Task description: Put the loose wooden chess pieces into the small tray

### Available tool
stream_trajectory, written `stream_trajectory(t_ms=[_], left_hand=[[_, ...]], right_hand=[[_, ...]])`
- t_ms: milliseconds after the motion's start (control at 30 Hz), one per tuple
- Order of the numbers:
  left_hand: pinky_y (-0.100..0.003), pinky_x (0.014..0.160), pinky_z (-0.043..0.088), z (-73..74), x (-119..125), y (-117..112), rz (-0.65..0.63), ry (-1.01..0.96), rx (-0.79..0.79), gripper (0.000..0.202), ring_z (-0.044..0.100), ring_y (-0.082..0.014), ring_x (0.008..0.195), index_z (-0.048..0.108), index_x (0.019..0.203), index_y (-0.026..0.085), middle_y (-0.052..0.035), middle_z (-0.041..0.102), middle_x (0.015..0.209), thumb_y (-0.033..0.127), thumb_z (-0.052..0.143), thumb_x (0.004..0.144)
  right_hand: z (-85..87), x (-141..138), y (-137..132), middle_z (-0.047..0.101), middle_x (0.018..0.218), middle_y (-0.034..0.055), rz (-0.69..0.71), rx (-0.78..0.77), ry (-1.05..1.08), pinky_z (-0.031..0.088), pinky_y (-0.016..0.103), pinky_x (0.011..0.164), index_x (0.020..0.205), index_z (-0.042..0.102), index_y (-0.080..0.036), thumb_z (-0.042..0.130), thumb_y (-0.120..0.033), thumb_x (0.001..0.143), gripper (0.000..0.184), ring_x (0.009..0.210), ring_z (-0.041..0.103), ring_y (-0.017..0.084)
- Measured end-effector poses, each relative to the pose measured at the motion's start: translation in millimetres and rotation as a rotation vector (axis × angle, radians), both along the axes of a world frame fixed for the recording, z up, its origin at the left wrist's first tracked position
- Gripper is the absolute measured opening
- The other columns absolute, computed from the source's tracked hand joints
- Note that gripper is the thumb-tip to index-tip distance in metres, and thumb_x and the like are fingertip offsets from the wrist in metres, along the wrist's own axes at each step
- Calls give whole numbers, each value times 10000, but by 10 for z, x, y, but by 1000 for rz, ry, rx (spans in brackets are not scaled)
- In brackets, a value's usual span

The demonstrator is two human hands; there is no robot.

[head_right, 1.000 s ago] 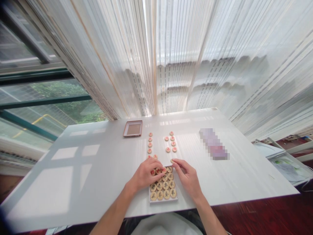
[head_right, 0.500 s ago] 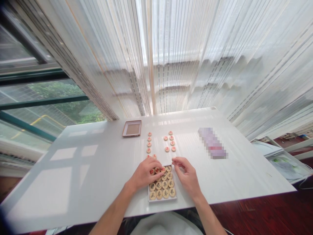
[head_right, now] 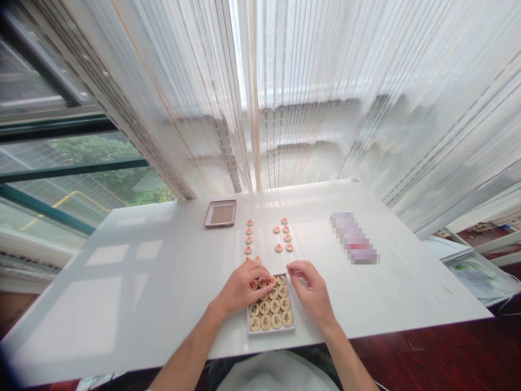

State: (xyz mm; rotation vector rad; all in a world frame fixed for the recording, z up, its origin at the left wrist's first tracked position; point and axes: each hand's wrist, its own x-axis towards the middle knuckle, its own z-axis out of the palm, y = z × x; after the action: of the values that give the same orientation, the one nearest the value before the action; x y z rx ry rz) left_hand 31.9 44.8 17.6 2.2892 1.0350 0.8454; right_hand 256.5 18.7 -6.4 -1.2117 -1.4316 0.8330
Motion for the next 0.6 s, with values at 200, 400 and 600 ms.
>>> stream_trajectory(t_ms=[200, 400, 600], left_hand=[[-355, 896, 522, -6, -1, 3, -3, -12, -16, 50, 660, -189, 898, 698, 921, 235, -24, 733, 927, 260, 700, 878], [-349, 931, 509, 1, -7, 0, -9, -2, -15, 62, 658, -178, 910, 696, 926, 235, -10, 731, 930, 253, 715, 870], [-345, 930, 503, 3, -9, 5, -7, 3, -13, 62, 658, -178, 908, 698, 925, 234, -9, 730, 921, 248, 716, 867]], right_hand=[[18, 5, 5, 638, 1062, 68, 15, 21, -26, 569, 399, 867, 1008, 699, -276, 617, -321, 947, 112, 1025, 631, 249], [36, 0, -3, 619, 1005, 61, 17, 14, -43, 564, 380, 840, 970, 703, -271, 631, -331, 942, 98, 987, 626, 239], [81, -4, -23, 683, 970, 64, 57, -44, -68, 561, 397, 805, 970, 718, -267, 645, -385, 932, 144, 921, 650, 251]])
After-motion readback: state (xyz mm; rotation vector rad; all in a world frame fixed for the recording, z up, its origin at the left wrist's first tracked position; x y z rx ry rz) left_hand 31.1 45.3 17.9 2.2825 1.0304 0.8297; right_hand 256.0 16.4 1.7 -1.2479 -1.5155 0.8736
